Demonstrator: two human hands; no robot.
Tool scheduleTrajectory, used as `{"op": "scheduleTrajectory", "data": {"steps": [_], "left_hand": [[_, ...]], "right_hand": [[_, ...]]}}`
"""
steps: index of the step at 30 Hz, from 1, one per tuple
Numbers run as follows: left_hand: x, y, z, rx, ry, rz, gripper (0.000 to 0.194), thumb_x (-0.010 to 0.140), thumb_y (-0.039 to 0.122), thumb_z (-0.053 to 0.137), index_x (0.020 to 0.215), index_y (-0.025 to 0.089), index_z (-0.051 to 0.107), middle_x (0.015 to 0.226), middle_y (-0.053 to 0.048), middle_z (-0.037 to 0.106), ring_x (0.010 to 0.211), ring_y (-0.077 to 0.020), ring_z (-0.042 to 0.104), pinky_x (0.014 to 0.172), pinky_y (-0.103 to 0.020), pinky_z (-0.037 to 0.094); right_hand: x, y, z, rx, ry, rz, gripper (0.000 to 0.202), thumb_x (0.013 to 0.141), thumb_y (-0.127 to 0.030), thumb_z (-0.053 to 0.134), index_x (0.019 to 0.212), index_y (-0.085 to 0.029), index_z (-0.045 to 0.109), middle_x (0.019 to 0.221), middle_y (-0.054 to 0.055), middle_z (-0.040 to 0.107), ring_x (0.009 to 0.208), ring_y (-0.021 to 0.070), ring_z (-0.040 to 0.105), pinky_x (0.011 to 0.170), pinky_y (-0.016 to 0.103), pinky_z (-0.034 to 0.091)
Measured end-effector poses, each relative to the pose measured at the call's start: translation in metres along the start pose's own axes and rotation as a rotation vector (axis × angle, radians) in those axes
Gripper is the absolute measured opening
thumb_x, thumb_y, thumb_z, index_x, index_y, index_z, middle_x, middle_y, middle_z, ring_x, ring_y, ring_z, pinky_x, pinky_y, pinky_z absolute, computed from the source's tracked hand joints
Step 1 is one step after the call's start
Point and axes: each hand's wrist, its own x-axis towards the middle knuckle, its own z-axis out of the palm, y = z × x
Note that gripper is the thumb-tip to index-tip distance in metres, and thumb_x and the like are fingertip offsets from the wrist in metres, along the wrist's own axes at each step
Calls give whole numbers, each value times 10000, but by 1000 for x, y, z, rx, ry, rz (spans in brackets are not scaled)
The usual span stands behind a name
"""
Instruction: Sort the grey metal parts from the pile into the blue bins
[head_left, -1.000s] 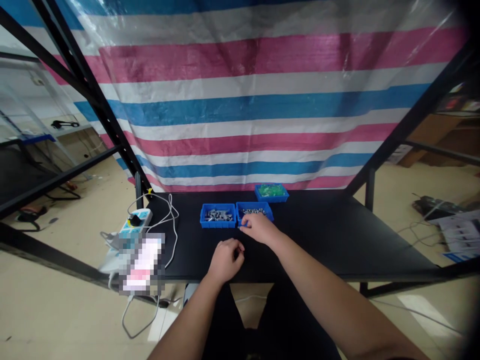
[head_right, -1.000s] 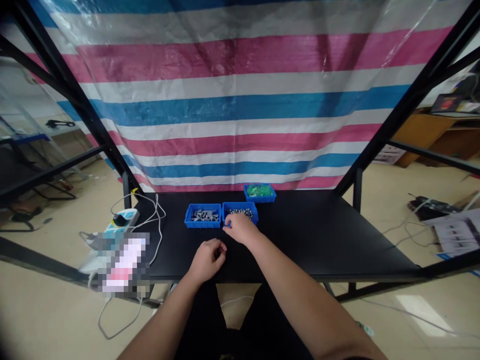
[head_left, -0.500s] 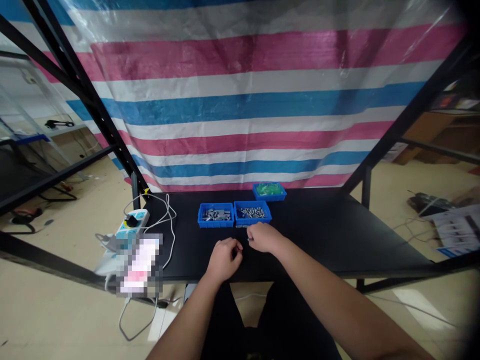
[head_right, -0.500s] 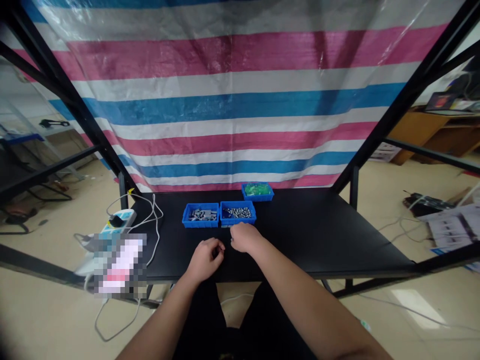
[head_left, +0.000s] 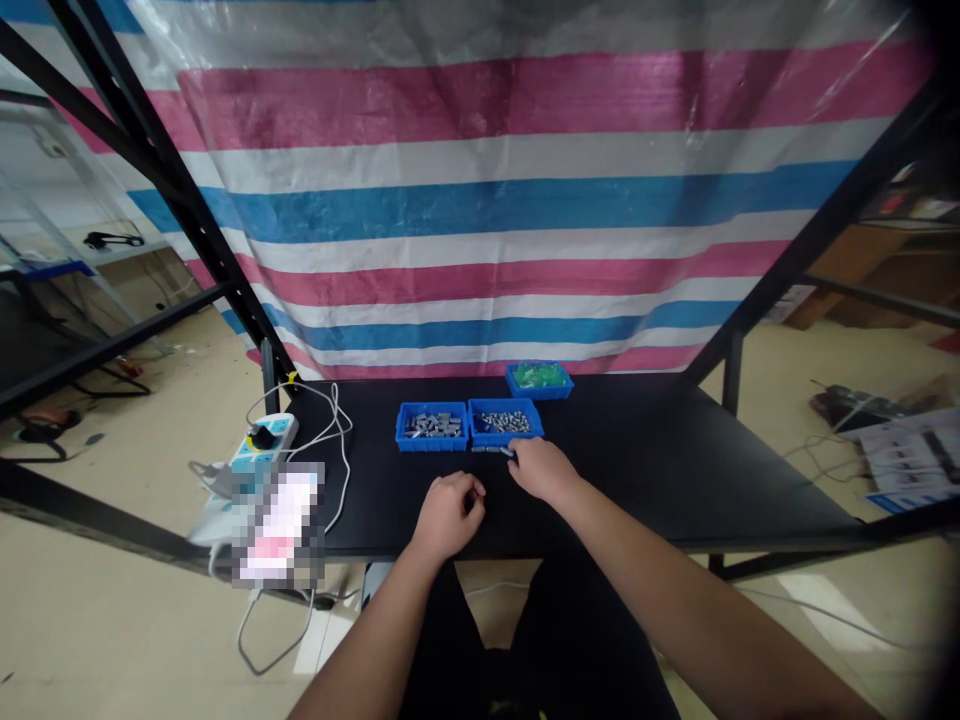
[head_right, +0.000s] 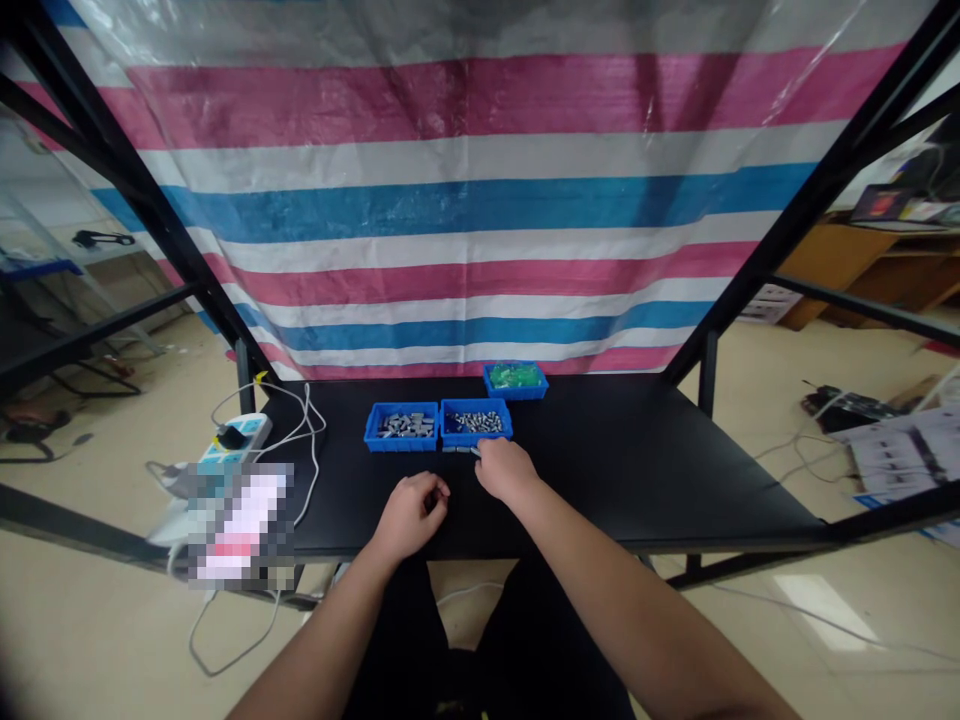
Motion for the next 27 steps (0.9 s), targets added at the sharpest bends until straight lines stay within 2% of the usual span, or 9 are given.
{"op": "scheduleTrajectory", "data": {"steps": [4,7,10,12,15,17,20,23,27], "left_hand": [[1,1,0,5,-12,0,153,833,128,554,897,229,650,828,0,666,811,-174,628,781,-311,385],[1,1,-1,3,-11,7,147,831,127,556,889,229,645,822,4,664,817,-172,627,781,-311,386],[1,1,-1,8,-11,2,147,830,126,560,890,229,646,817,7,664,813,-171,627,777,-314,386],[1,2,-1,9,-12,-3,149,829,128,564,895,228,652,827,3,669,817,-173,629,775,-317,387],[0,2,-1,8,-12,-2,146,830,132,570,897,226,660,832,-3,672,820,-176,633,775,-318,394],[0,1,-1,7,-8,2,148,831,132,570,898,227,661,825,-2,671,814,-174,633,776,-318,397],[0,1,-1,1,3,7,151,833,127,565,897,228,657,826,3,669,807,-170,630,783,-318,397],[-1,1,-1,-4,4,11,149,835,125,561,893,228,653,823,9,669,782,-162,626,786,-319,398],[-1,2,-2,-2,2,13,142,834,132,563,889,223,658,821,1,669,783,-167,629,779,-317,406]], "right_hand": [[-4,5,11,-28,-20,44,278,926,-323,577,1134,-189,704,1028,147,745,932,301,719,759,352,492],[-4,1,14,-20,17,58,285,964,-362,535,1129,-189,691,1003,142,743,928,295,720,768,355,497],[-4,-4,11,-32,25,70,273,977,-318,498,1099,-175,695,976,148,746,906,290,727,756,351,502],[-3,-6,6,-54,-29,69,239,927,-286,558,1039,-154,723,971,168,749,899,299,731,739,346,505],[-1,-11,-8,-68,-145,35,191,772,-253,716,903,-122,759,934,197,756,864,318,736,692,330,501],[3,-16,-18,-59,-179,-13,160,710,-233,760,836,-134,764,888,173,765,835,299,737,676,308,494],[12,-27,-31,87,-73,-122,111,760,-248,729,842,-182,762,850,93,779,827,227,733,704,261,485],[20,-35,-37,252,76,-163,200,824,-336,707,946,-188,762,834,69,784,845,206,731,750,247,485],[21,-33,-27,179,71,-143,171,867,-297,652,932,-192,770,896,77,786,881,213,727,805,259,487]]}}
